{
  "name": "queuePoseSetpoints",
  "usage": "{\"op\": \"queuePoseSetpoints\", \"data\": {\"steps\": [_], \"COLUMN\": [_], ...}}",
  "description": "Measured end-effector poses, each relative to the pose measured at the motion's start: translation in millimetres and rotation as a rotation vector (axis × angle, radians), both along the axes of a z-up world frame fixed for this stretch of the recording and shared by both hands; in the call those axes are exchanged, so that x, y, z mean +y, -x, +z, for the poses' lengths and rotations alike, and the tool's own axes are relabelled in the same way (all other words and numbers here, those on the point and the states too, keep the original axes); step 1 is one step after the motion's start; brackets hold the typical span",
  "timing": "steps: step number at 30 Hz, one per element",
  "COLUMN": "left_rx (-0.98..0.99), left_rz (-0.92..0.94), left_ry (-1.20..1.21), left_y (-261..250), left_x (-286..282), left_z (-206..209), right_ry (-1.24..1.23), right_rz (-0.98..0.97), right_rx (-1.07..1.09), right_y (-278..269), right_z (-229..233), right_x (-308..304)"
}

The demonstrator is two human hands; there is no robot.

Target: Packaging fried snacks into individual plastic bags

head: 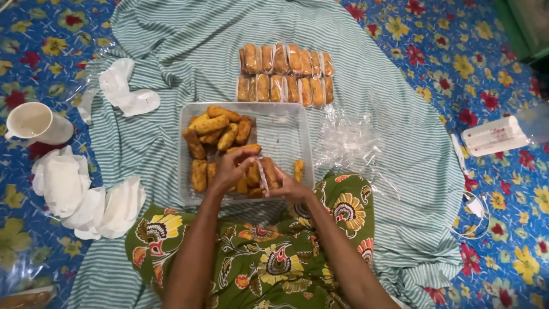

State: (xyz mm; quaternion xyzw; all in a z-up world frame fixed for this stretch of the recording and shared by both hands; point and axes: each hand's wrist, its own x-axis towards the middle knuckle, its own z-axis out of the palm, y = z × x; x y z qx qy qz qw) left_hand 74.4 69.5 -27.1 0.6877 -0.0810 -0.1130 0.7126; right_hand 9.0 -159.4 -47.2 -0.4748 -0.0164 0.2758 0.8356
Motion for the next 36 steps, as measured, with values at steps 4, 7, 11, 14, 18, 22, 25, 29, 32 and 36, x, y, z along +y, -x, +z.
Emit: {"op": "queuePoseSetpoints", "data": {"steps": [4,7,11,14,18,22,25,29,32,36], "left_rx": [0.028,0.033,0.036,0.045,0.015,-0.074,-0.117,-0.081,-0.092,-0.147], "left_rz": [-0.025,-0.033,-0.049,-0.03,0.01,0.041,0.089,0.125,0.067,-0.023], "left_ry": [0.073,0.105,0.099,0.093,0.072,-0.05,-0.054,-0.006,0.002,-0.083], "left_y": [0.1,2.4,-1.6,-0.5,-2.2,-2.1,-5.6,-4.8,5.5,15.5], "left_x": [0.8,-1.6,-3.9,-3.4,-5.4,-4.1,-3.4,-1.4,-1.0,-2.2], "left_z": [3.3,7.5,-11.4,-13.8,-22.5,-14.6,-17.5,-17.2,8.1,20.4], "right_ry": [-0.005,-0.022,-0.026,-0.026,-0.003,0.048,0.09,0.09,0.095,0.09], "right_rz": [0.025,0.036,0.03,0.016,0.028,0.039,0.038,0.038,0.038,0.038], "right_rx": [-0.013,-0.013,0.0,0.007,0.001,-0.036,-0.023,-0.037,-0.039,-0.034], "right_y": [0.1,-0.2,-0.6,-1.0,-1.7,-1.8,-1.9,-3.4,-2.6,-1.6], "right_z": [13.5,13.3,9.5,-1.0,-6.6,-5.5,-4.4,-4.9,-0.8,-6.7], "right_x": [2.7,2.8,1.6,2.0,2.3,-0.6,-1.0,0.2,1.1,0.0]}}
